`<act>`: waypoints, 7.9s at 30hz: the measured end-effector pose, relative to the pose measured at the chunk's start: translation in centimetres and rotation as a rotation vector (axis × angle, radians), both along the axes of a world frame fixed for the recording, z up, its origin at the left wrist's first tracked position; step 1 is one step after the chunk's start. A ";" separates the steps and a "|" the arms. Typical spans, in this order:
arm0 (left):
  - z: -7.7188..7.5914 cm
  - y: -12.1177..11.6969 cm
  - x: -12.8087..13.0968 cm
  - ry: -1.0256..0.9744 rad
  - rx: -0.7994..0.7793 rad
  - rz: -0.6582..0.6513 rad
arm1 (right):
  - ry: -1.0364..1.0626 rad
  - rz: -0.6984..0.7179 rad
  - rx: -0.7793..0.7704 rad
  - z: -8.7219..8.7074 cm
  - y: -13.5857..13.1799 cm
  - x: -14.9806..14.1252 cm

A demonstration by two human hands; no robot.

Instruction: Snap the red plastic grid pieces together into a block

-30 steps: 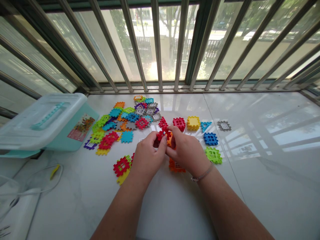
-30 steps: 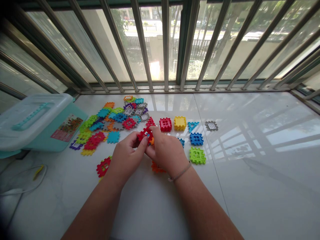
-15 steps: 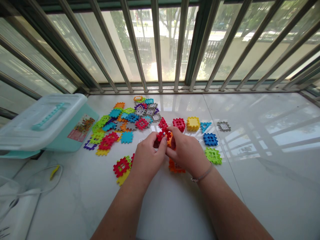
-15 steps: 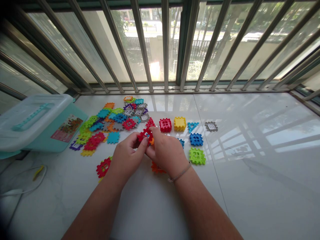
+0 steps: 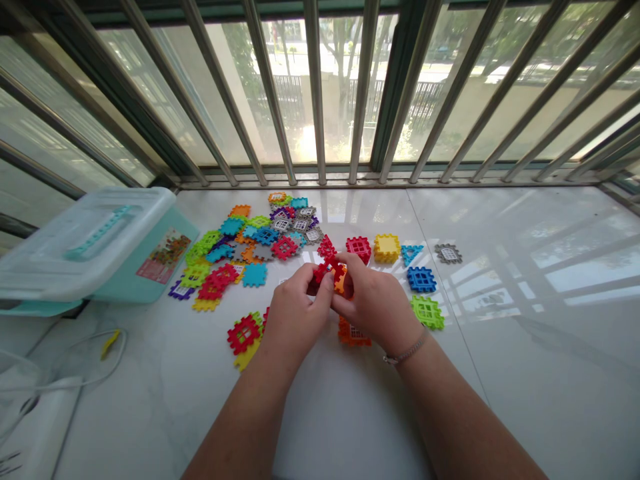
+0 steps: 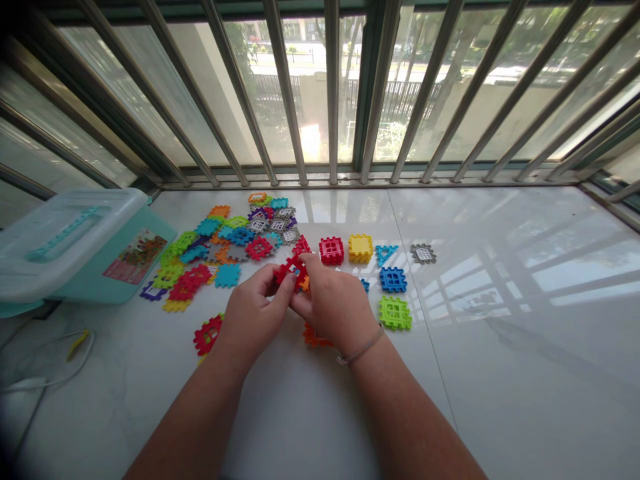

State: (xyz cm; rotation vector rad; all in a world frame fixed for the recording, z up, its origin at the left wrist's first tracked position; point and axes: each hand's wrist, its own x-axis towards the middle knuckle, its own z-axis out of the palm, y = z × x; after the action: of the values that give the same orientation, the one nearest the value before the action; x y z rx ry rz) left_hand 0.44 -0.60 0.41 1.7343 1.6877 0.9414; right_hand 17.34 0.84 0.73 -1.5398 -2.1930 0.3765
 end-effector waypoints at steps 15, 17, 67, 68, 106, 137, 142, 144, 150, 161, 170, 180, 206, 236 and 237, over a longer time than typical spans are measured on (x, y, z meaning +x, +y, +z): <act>0.4 -0.1 0.0 -0.055 -0.012 -0.001 | -0.052 -0.119 0.070 0.3 -0.1 0.2; 0.5 -0.2 0.0 -0.062 -0.010 -0.002 | -0.057 -0.130 0.063 0.4 -0.1 0.2; 0.4 0.0 0.2 0.064 -0.066 -0.007 | -0.152 -0.124 -0.044 0.3 0.1 -0.1; 0.4 0.0 0.2 0.063 -0.067 -0.011 | -0.157 -0.120 -0.047 0.3 0.1 -0.1; 0.4 -0.1 0.4 0.063 -0.089 -0.022 | -0.133 -0.066 -0.070 0.0 0.1 -0.1; -0.1 -0.1 0.2 0.067 -0.085 -0.032 | -0.144 -0.031 -0.130 0.5 0.0 -0.3; -0.2 -0.1 0.2 0.063 -0.086 -0.032 | -0.148 -0.030 -0.121 0.4 0.0 -0.2; -0.1 -0.1 0.2 0.064 -0.084 -0.031 | -0.143 -0.028 -0.113 0.3 0.0 -0.2; 0.1 -0.2 0.3 0.062 -0.079 -0.022 | -0.141 -0.036 -0.101 0.2 0.0 -0.3; 0.0 0.0 0.3 0.062 -0.090 -0.027 | -0.140 -0.040 -0.094 0.2 0.1 -0.3; -0.3 0.0 0.2 0.062 -0.080 -0.026 | -0.139 -0.044 -0.090 0.2 0.0 -0.3; -0.2 -0.1 0.2 0.070 -0.068 -0.032 | -0.137 -0.043 -0.089 0.3 0.0 -0.2; 0.0 -0.1 0.2 0.080 -0.081 -0.030 | -0.157 -0.043 -0.105 0.4 0.1 -0.3; 0.0 0.0 0.5 0.200 -0.129 -0.049 | -0.177 -0.017 -0.191 0.0 0.2 -0.4; 0.0 0.0 0.4 0.188 -0.120 -0.052 | -0.174 -0.024 -0.186 0.0 0.2 -0.4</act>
State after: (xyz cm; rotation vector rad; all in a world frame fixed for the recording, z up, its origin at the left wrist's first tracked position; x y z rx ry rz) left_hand 0.88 -0.58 0.41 1.8239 1.7679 0.6576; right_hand 16.97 0.99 0.77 -1.7551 -2.3238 0.4661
